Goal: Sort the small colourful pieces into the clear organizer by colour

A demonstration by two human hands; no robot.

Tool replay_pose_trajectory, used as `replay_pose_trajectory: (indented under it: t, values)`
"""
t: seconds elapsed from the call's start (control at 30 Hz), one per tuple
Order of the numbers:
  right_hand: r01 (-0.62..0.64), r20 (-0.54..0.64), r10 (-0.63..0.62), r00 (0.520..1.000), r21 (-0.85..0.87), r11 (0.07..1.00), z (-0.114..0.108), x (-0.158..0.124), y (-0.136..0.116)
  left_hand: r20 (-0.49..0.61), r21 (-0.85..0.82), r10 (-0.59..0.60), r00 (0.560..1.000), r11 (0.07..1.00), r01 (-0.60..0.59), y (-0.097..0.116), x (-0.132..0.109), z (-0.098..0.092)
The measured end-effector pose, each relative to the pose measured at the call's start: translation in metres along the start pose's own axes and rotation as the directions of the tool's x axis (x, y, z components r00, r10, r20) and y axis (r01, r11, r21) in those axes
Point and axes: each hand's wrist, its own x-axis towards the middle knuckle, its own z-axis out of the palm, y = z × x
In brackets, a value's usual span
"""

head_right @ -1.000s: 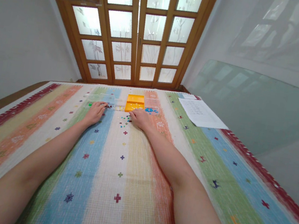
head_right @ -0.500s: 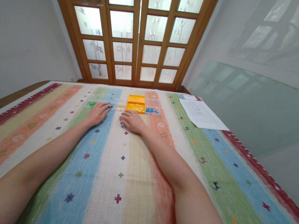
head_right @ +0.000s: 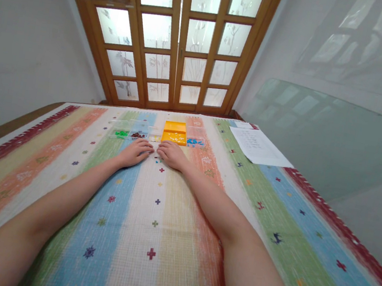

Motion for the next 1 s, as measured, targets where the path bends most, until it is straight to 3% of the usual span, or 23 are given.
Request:
replay_pose_trajectory:
  t: [0.2, 1.0]
  values:
    - [-0.134, -0.097, 0.139, 0.986, 0.056, 0.989, -0.006, -0.001, 0.007, 0.078, -0.016, 0.047, 0.996, 0.999, -0.046, 0.012, 0.004, -0.003]
    - [-0.171, -0.045, 0.172, 0.984, 0.026, 0.985, -0.008, -0.002, 0.006, 0.044, 0.053, -0.03, 0.999, 0.998, 0.027, 0.013, 0.005, -0.004]
